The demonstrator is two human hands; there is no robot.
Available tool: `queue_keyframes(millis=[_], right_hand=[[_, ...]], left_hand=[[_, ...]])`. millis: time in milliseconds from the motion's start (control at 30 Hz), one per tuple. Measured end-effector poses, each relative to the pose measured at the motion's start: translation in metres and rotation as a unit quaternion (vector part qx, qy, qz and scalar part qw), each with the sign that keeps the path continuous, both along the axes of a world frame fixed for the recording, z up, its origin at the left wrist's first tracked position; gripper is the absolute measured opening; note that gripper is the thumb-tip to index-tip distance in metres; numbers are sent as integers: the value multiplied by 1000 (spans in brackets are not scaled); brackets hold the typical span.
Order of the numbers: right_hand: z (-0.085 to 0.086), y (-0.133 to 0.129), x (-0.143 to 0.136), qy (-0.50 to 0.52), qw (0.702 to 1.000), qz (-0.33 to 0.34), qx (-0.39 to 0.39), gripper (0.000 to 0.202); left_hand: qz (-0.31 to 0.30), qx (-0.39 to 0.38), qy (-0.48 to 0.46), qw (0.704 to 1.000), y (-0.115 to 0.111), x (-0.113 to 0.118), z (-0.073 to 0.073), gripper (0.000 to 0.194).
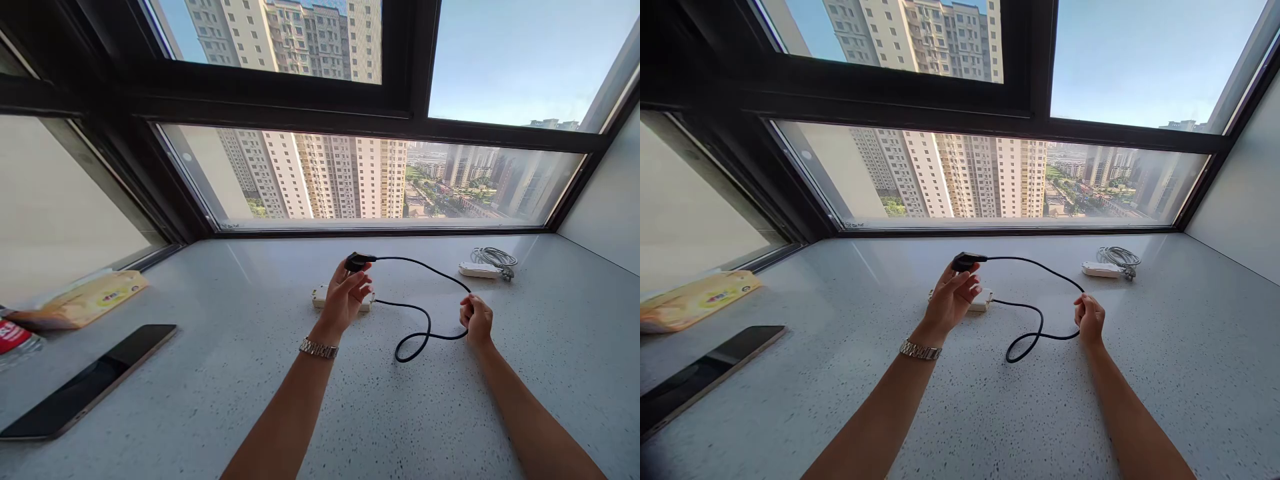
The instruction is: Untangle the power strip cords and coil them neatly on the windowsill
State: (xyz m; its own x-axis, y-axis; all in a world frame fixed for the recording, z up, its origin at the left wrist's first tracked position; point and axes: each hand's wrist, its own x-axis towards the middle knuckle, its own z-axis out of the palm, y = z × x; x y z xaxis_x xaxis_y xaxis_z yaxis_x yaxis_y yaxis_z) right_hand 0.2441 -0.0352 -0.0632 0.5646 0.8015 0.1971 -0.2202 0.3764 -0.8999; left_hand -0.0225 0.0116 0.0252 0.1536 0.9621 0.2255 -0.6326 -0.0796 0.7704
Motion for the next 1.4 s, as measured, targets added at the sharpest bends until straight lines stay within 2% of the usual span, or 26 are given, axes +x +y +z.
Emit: queue_keyframes(millis=[67,133,233,333,400,500,600,667,733,800,900,1067,1167,1233,1267,1333,1400], right_hand=[[3,-1,-2,-6,1000,18,-5,30],[8,-4,-3,-4,999,41,-9,29],[21,-11,-4,34,992,122,1,26],[42,-23,-12,80,969,232,20,21],[60,-33,-23,84,957,277,30,21],[92,-45,-46,49,953,295,55,21],[124,-51,-74,-36,955,286,76,24],[142,-52,-94,-114,953,271,79,26],[152,-50,-112,-177,950,242,88,25],[154,-48,-126,-210,949,211,106,22],[148,-43,-141,-231,946,194,120,22],[133,-42,-152,-275,938,177,117,34],[130,-45,-157,-276,926,227,123,43],[128,-45,-156,-266,905,313,113,45],[126,-43,-153,-278,881,372,91,45],[123,-35,-143,-347,800,490,9,42],[119,-22,-127,-406,721,557,-78,39]], left_hand=[[28,1,-22,999,2,-6,8,47],[82,12,-47,995,3,-10,14,42],[158,45,-96,982,3,-15,25,44],[170,52,-124,976,-2,-16,34,52],[158,46,-116,979,-5,-13,37,57],[177,36,-72,981,-8,-5,36,59],[213,34,-10,976,-12,2,33,57],[193,47,27,980,-18,6,35,56],[144,67,59,985,-26,9,39,55],[106,97,85,986,-36,12,44,54],[65,120,91,986,-50,20,46,51],[3,72,47,996,-66,30,45,51],[-35,35,13,999,-73,28,55,55],[-16,23,-33,999,-77,18,67,52],[13,24,-59,998,-79,9,75,51],[99,38,-94,990,-83,-15,91,50],[216,60,-87,971,-88,-44,105,50]])
